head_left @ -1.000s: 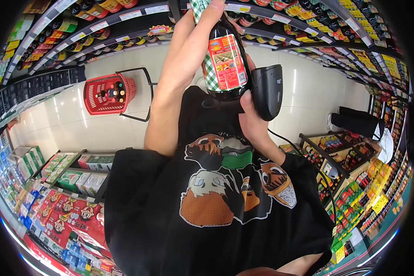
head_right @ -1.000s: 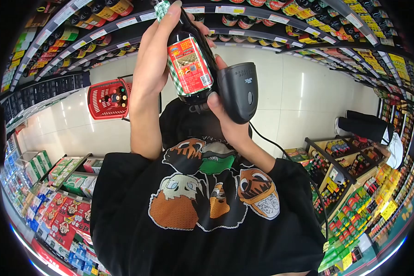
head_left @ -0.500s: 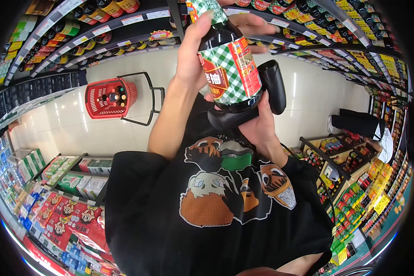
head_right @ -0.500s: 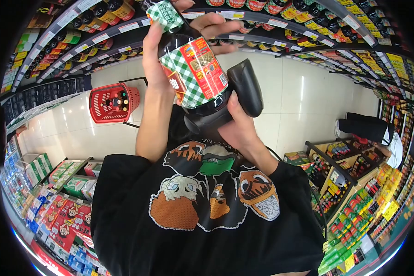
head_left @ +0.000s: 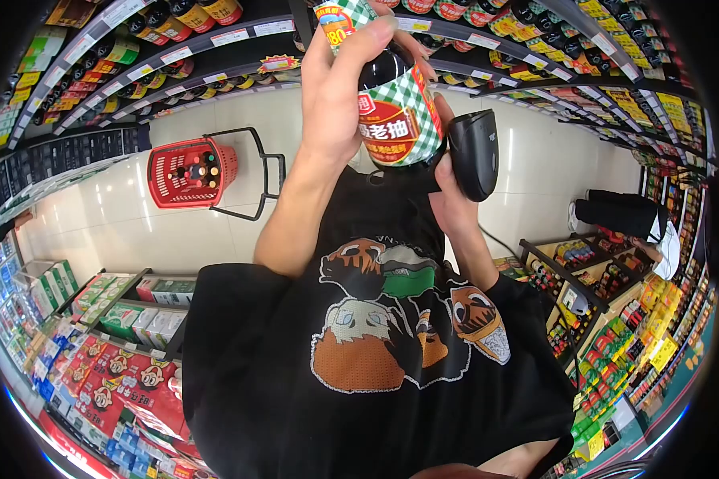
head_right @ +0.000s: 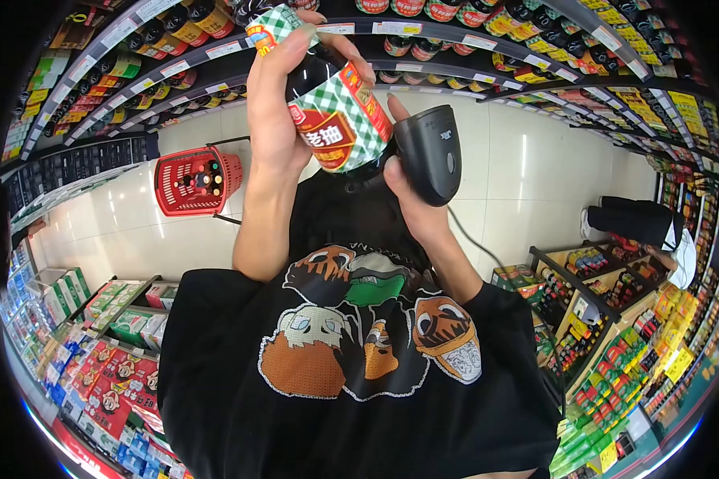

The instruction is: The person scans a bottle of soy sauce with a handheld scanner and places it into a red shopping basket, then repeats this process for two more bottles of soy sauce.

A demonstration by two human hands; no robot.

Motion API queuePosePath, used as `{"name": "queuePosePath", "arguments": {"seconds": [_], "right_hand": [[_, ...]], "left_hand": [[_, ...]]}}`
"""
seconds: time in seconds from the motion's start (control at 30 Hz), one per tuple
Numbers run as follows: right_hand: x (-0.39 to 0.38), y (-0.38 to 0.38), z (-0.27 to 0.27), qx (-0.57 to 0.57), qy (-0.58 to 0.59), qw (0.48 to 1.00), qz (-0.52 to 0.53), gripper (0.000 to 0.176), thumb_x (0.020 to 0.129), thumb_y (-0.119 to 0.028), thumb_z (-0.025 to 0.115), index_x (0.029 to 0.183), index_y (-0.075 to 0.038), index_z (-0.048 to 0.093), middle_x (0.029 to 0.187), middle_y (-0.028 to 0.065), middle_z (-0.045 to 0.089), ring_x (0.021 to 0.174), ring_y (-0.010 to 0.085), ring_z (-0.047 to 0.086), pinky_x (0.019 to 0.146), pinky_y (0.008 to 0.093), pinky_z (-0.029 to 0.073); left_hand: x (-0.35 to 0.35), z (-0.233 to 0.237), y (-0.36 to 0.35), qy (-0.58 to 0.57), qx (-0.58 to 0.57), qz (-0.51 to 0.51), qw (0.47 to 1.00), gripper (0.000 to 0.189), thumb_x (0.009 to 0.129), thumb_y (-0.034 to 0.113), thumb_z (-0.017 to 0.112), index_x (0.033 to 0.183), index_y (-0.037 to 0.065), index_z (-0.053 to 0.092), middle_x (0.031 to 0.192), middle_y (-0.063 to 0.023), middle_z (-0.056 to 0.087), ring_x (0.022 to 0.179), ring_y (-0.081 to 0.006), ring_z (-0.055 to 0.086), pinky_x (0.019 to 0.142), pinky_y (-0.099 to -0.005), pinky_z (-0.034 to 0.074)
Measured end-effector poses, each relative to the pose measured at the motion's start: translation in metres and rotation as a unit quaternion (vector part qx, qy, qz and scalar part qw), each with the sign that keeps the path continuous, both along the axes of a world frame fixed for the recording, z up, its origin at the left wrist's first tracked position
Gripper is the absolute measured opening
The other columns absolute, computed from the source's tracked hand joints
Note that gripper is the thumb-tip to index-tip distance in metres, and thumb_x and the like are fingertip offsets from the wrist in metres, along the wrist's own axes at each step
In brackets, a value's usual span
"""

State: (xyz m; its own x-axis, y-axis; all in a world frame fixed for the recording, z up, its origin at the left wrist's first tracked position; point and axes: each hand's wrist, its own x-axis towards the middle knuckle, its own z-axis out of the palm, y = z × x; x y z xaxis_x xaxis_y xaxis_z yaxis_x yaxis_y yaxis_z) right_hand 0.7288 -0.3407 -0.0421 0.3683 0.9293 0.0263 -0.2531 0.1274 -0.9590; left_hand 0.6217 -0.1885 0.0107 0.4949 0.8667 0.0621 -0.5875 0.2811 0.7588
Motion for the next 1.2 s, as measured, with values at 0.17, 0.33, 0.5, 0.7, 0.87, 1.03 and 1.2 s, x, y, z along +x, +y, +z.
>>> {"name": "queuePosePath", "arguments": {"seconds": [0.17,0.33,0.5,0.7,0.87,1.03,1.2], "right_hand": [[-0.016,0.005,0.005,-0.023,0.012,0.998,-0.054,0.063,0.097,-0.021,0.067,0.148,0.002,0.039,0.153,0.0173,0.042,0.142,0.0252,0.041,0.117,0.0405,0.030],[-0.012,0.003,0.009,-0.044,0.156,0.987,-0.010,0.061,0.103,-0.037,0.050,0.151,-0.001,0.035,0.150,0.0147,0.045,0.138,0.0263,0.045,0.115,0.0454,0.036],[-0.004,0.010,0.027,-0.085,0.347,0.921,0.154,0.070,0.106,-0.056,0.027,0.153,-0.005,0.028,0.149,0.0199,0.045,0.128,0.0423,0.054,0.106,0.0538,0.046],[-0.004,0.012,0.031,-0.132,0.322,0.930,0.115,0.072,0.105,-0.058,0.026,0.153,-0.004,0.028,0.145,0.0218,0.049,0.122,0.0459,0.058,0.103,0.0534,0.049],[0.000,0.004,0.009,-0.150,0.302,0.937,0.093,0.064,0.109,-0.049,0.026,0.152,-0.002,0.028,0.144,0.0193,0.050,0.125,0.0406,0.057,0.105,0.0515,0.047],[-0.008,0.006,0.020,-0.102,0.270,0.957,-0.001,0.049,0.105,-0.024,0.054,0.147,-0.005,0.040,0.144,0.0114,0.051,0.134,0.0207,0.049,0.109,0.0410,0.043],[-0.019,0.014,0.018,-0.030,0.110,0.989,-0.090,0.053,0.099,-0.014,0.063,0.146,0.001,0.043,0.148,0.0125,0.049,0.139,0.0200,0.044,0.115,0.0365,0.033]], "left_hand": [[0.010,0.016,-0.011,0.140,0.071,0.086,0.984,0.041,0.098,0.036,0.052,0.119,0.001,0.051,0.090,-0.0177,0.067,0.078,-0.0295,0.069,0.071,-0.0402,0.059],[0.004,0.008,0.004,-0.089,-0.086,-0.036,0.992,0.042,0.103,0.034,0.044,0.126,-0.002,0.046,0.099,-0.0211,0.066,0.090,-0.0340,0.069,0.075,-0.0403,0.059],[0.011,-0.013,0.019,-0.205,-0.092,-0.155,0.962,0.044,0.103,0.036,0.042,0.125,-0.002,0.048,0.099,-0.0221,0.066,0.092,-0.0353,0.069,0.080,-0.0440,0.059],[0.013,-0.008,0.013,-0.103,-0.100,-0.095,0.985,0.047,0.098,0.043,0.049,0.117,0.000,0.054,0.088,-0.0150,0.066,0.078,-0.0293,0.069,0.070,-0.0417,0.059],[0.009,-0.013,0.016,-0.114,-0.124,-0.121,0.978,0.050,0.097,0.047,0.047,0.115,0.001,0.056,0.087,-0.0129,0.066,0.076,-0.0294,0.068,0.069,-0.0418,0.058],[0.007,-0.010,0.015,-0.113,-0.132,-0.105,0.979,0.049,0.098,0.046,0.048,0.114,0.000,0.057,0.087,-0.0133,0.066,0.076,-0.0291,0.068,0.070,-0.0418,0.058],[0.010,-0.003,0.009,0.005,-0.057,0.018,0.998,0.045,0.101,0.042,0.051,0.113,-0.001,0.057,0.092,-0.0159,0.068,0.079,-0.0275,0.070,0.071,-0.0390,0.059]]}}
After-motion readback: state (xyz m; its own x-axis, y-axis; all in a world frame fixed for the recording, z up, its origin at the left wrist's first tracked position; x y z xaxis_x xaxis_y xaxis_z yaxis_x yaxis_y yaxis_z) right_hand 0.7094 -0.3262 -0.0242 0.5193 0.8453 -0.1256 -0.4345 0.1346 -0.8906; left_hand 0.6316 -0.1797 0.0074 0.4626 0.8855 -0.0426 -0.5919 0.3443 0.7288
